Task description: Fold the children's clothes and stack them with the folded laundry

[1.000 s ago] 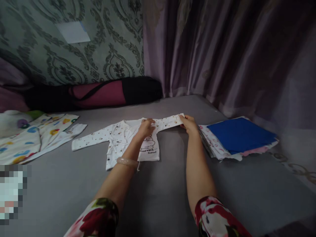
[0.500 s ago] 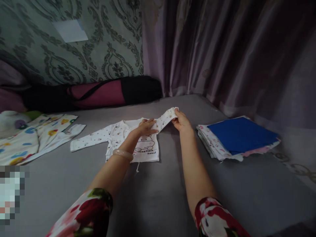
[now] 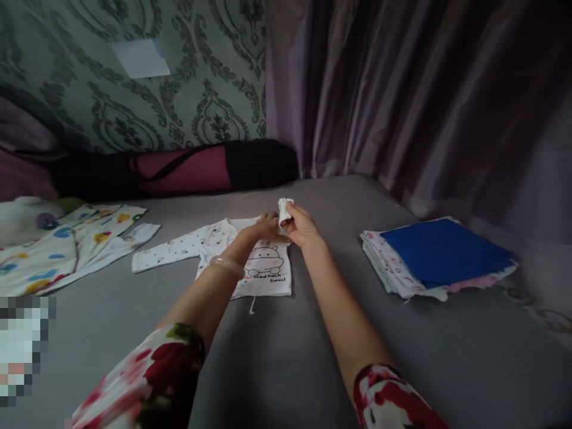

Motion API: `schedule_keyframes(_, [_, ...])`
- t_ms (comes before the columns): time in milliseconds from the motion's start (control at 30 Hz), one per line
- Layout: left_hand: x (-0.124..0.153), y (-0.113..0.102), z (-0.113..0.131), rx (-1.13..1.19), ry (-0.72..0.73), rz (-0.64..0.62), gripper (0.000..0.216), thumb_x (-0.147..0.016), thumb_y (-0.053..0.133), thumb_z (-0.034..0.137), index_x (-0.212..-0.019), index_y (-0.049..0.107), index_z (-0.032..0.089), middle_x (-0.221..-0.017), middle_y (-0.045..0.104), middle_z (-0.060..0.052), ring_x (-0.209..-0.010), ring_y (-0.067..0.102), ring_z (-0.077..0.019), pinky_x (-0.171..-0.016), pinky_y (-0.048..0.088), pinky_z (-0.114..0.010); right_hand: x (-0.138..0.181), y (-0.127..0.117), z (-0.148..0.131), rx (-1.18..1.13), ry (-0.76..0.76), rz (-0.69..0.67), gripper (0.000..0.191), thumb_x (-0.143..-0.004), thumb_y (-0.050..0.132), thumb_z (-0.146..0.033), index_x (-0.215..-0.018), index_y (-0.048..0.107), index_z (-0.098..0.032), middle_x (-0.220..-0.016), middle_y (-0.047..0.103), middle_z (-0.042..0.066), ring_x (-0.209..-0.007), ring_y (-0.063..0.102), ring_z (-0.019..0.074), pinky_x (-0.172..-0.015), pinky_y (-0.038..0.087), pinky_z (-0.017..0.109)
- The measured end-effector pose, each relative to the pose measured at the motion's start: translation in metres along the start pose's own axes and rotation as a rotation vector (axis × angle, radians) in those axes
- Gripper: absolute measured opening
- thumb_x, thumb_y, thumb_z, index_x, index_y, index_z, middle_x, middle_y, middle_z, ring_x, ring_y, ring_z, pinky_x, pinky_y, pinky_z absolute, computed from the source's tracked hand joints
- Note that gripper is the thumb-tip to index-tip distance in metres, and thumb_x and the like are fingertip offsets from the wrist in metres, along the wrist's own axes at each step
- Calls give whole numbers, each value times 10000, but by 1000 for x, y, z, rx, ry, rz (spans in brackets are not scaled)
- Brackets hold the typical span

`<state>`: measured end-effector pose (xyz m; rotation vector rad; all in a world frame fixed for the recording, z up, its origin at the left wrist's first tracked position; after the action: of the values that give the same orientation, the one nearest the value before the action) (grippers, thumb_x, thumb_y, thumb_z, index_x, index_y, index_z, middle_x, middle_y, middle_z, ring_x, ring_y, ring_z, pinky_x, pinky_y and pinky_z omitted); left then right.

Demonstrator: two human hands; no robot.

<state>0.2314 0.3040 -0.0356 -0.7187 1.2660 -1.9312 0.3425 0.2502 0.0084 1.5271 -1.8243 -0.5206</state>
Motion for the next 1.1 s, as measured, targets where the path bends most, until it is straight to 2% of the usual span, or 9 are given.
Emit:
schedule_keyframes(167, [23, -11, -4, 257, -43, 215, 629, -626, 786, 386, -1190, 601, 177, -1265, 555, -142, -1138, 532, -277, -976, 427, -394, 0, 0, 1, 93, -29, 27, 129, -806, 690, -236, -729, 599, -188, -576, 567, -57, -479, 487, 62, -404, 380, 138])
schedule_keyframes(300, [64, -21, -16, 792, -266, 396, 517, -799, 657, 425, -1207, 555, 125, -1190, 594, -157, -966, 622, -217, -822, 528, -359, 0, 6, 22, 297, -115, 0, 107, -812, 677, -286, -765, 634, -201, -586, 569, -72, -481, 497, 59, -466, 424, 153])
schedule_keyframes(400, [88, -19, -25, 1172, -379, 455, 459, -899, 513, 527, -1088, 577, 113, -997, 649, -128, -855, 651, -188, -773, 560, -343, 9, 17, 47, 458, -114, -172, 132, -770, 724, -278, -881, 678, -224, -739, 671, -48, -654, 626, 84, -683, 517, 203])
schedule_keyframes(533, [98, -10, -31, 1357, -442, 495, 485, -931, 414, 577, -993, 586, 128, -817, 633, -76, -807, 647, -175, -716, 575, -310, 19, 23, 57, 593, -41, -369, 168, -781, 729, -248, -943, 698, -217, -948, 735, 22, -925, 679, 128, -925, 483, 283])
schedule_keyframes(633, [96, -5, -32, 1325, -513, 557, 350, -902, 550, 407, -1096, 570, 116, -893, 618, -73, -776, 639, -139, -686, 561, -262, 11, 11, 35, 607, -83, -239, 147, -881, 629, -304, -978, 682, -206, -997, 740, 51, -923, 690, 138, -895, 501, 302])
schedule_keyframes(733, [98, -6, -32, 1163, -586, 635, 514, -812, 592, 175, -1313, 483, 148, -908, 595, -40, -662, 595, -84, -605, 509, -198, -2, -9, 8, 610, -166, -25, 256, -978, 455, -327, -1083, 639, -182, -1105, 716, 95, -969, 685, 135, -867, 504, 275])
schedule_keyframes(867, [105, -12, -32, 962, -482, 660, 578, -738, 524, 136, -1315, 541, 165, -792, 571, 2, -556, 505, -74, -518, 422, -182, -13, -29, -3, 897, -289, 150, 372, -1006, 315, -271, -1235, 573, -134, -1267, 636, 141, -1125, 621, 139, -942, 460, 264])
schedule_keyframes(967, [110, -15, -35, 814, -462, 649, 440, -718, 497, 188, -1112, 680, 114, -690, 562, 2, -549, 489, -100, -542, 423, -212, -13, -28, 13, 1289, -343, 93, 395, -994, 322, -249, -1283, 561, -124, -1331, 593, 140, -1235, 542, 155, -1039, 381, 282])
schedule_keyframes(1100, [113, -16, -43, 681, -512, 666, 469, -719, 477, 210, -1130, 682, 117, -693, 600, -15, -598, 539, -137, -623, 466, -251, -4, -20, 42, 1715, -401, -86, 459, -985, 313, -233, -1403, 450, -102, -1485, 430, 147, -1385, 365, 198, -1142, 251, 364])
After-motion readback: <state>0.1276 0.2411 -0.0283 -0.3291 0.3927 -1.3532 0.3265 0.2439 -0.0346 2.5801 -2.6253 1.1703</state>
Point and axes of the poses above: each hand's wrist, its own x-axis away from the middle knuckle, its own y-axis out of the palm, z = x × y, the point moved 2 cm from there along -x, towards the middle knuckle
